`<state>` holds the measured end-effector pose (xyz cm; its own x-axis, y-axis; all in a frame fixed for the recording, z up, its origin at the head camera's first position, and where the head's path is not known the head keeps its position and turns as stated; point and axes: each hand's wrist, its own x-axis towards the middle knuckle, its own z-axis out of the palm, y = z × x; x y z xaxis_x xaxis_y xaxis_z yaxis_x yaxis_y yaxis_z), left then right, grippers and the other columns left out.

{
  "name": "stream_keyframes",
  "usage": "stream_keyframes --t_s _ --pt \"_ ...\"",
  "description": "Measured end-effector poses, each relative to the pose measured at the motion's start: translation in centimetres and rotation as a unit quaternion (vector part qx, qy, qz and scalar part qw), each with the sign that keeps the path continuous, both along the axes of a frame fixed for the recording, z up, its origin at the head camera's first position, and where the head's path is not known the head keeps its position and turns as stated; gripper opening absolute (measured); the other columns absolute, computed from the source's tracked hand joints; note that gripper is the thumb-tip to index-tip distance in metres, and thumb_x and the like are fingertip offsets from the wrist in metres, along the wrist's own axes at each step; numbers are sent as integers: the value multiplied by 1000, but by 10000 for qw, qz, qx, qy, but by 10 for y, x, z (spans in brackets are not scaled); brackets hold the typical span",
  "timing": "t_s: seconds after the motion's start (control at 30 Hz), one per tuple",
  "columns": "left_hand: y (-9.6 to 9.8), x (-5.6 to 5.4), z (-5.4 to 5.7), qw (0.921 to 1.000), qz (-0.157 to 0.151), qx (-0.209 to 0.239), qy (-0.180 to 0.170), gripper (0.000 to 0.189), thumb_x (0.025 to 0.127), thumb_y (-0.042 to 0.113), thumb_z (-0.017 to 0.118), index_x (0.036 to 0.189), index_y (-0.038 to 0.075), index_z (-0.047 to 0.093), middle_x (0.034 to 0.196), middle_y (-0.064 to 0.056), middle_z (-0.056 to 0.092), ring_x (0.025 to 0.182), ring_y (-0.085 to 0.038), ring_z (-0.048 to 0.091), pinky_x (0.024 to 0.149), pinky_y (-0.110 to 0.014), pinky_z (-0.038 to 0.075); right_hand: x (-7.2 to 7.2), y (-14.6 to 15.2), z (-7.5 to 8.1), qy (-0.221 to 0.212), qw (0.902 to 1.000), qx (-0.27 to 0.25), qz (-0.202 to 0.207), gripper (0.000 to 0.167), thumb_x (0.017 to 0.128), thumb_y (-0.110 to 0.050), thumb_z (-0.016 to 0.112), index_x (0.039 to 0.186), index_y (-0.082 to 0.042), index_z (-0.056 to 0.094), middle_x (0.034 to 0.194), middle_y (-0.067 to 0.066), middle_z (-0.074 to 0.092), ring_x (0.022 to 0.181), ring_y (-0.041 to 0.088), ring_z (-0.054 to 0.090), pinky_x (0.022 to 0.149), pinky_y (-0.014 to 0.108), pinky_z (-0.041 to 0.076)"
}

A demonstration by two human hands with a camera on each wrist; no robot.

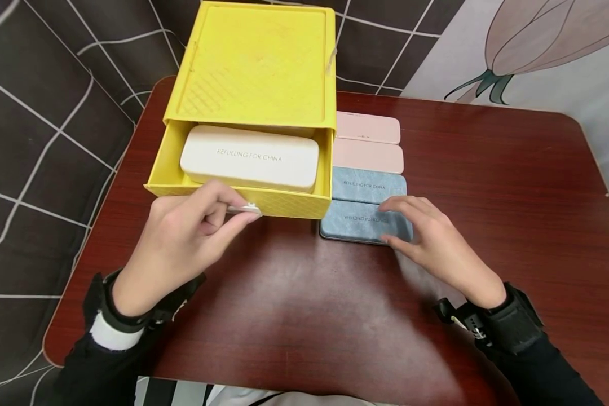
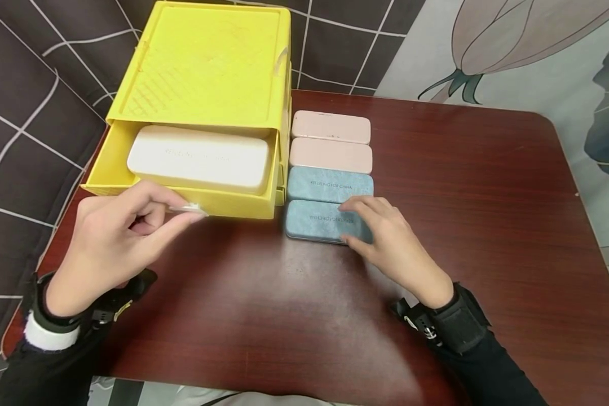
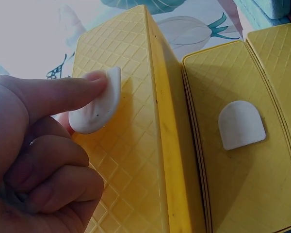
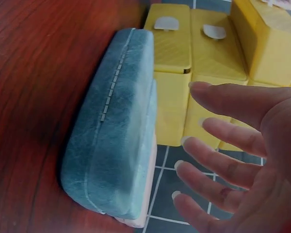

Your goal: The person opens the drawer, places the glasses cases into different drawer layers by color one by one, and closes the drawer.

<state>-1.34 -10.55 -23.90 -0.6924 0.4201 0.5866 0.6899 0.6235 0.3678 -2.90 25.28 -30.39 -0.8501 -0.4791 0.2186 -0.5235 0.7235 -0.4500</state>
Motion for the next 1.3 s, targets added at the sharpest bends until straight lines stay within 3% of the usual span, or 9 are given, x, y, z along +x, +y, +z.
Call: stream_keyframes --t_s 0.47,0.63,0.8,1.3 --pt "1 -9 0 10000 77 9 5 43 93 46 54 87 4 59 55 5 33 46 -2 26 46 -17 25 -1 0 -13 -552 9966 600 -148 53 76 -17 82 122 -9 58 128 14 56 119 34 50 92 57 40" --pt "2 -14 1 10000 83 -12 24 37 91 40 63 88 4 59 54 4 33 46 -3 27 46 -18 26 -1 0 -17 -471 9960 743 -125 56 75 -17 83 123 -7 57 128 15 55 119 35 49 91 57 40" --pt "3 -19 1 9998 196 -62 16 27 80 22 80 88 5 60 54 4 34 47 -4 28 47 -18 25 -3 1 -19 -296 9967 753 -63 55 74 -16 83 121 -5 58 126 15 55 116 35 50 88 57 41" --pt "5 -30 0 9997 249 2 5 24 81 18 78 88 5 60 55 3 34 49 -6 30 48 -18 26 -7 2 -21 -229 9970 734 -118 54 73 -14 84 119 -5 59 125 15 57 116 35 50 90 56 42"
